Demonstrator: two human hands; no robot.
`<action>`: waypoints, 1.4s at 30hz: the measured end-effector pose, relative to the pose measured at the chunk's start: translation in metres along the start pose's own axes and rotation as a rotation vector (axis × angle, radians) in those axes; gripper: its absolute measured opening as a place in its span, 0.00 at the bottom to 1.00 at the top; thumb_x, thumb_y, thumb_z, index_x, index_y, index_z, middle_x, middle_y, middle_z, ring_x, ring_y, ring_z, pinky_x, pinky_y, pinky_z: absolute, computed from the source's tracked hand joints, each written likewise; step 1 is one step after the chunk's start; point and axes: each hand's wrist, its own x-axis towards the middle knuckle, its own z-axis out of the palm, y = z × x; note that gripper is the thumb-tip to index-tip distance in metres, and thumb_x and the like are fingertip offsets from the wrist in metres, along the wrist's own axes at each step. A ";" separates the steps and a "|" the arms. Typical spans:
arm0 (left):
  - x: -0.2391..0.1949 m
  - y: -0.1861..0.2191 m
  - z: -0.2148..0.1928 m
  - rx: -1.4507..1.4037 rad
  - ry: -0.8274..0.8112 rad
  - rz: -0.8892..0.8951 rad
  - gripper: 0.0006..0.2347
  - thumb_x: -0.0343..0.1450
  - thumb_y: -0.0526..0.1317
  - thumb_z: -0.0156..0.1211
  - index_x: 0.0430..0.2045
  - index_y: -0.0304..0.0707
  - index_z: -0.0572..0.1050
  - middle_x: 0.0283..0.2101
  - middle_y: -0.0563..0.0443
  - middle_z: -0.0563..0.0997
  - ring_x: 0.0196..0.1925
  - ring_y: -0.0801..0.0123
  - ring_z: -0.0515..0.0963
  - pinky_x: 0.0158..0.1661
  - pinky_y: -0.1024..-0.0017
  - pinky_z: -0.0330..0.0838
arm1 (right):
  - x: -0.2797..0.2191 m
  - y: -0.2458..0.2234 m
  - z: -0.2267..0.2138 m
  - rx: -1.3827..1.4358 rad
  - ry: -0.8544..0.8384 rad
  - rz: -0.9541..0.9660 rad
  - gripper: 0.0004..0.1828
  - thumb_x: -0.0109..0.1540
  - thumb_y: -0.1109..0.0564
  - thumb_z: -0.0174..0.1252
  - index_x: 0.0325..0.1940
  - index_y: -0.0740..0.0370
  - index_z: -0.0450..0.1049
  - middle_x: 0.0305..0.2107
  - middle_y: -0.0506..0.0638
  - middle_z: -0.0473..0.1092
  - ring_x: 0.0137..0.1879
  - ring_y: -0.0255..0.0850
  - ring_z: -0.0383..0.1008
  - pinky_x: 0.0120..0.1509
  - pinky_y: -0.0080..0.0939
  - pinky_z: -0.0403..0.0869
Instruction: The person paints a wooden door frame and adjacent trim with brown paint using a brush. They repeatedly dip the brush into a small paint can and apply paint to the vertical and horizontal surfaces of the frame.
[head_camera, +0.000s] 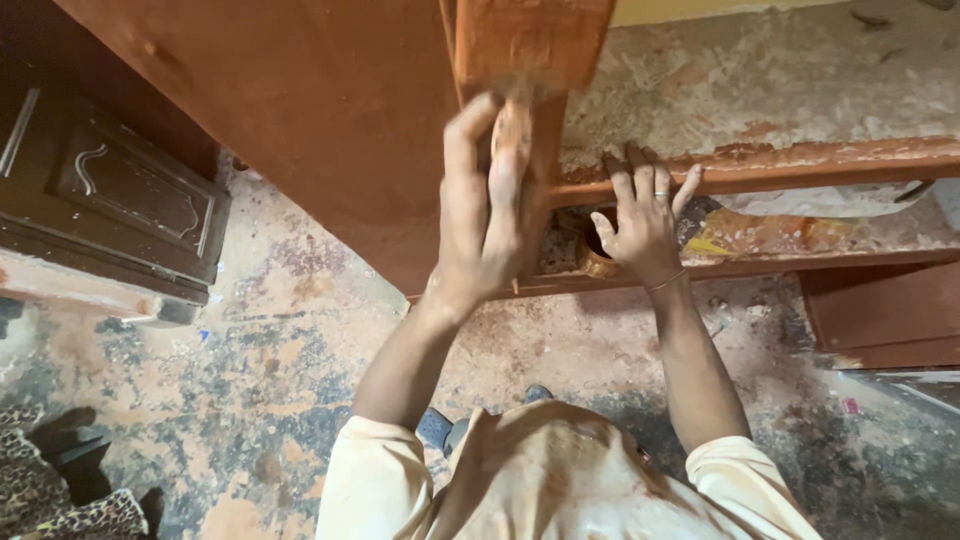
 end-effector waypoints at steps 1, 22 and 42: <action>0.010 -0.001 0.004 -0.016 0.001 -0.007 0.15 0.83 0.37 0.42 0.63 0.28 0.60 0.35 0.46 0.77 0.31 0.69 0.76 0.33 0.72 0.72 | 0.002 -0.001 -0.001 -0.009 -0.009 0.013 0.37 0.58 0.44 0.68 0.66 0.64 0.68 0.57 0.61 0.62 0.71 0.59 0.58 0.79 0.83 0.30; -0.325 -0.273 0.034 0.290 0.032 -1.007 0.11 0.79 0.42 0.46 0.43 0.32 0.72 0.26 0.41 0.79 0.27 0.60 0.78 0.32 0.63 0.71 | 0.001 0.003 0.009 -0.058 -0.016 0.016 0.34 0.59 0.44 0.68 0.62 0.64 0.68 0.53 0.62 0.62 0.68 0.61 0.58 0.76 0.85 0.31; -0.210 -0.097 0.027 0.281 -0.089 -0.346 0.24 0.78 0.35 0.47 0.71 0.28 0.57 0.50 0.34 0.73 0.49 0.48 0.76 0.51 0.59 0.72 | -0.104 -0.109 0.000 1.240 0.046 0.298 0.28 0.62 0.66 0.54 0.67 0.69 0.58 0.51 0.54 0.67 0.54 0.40 0.71 0.60 0.38 0.76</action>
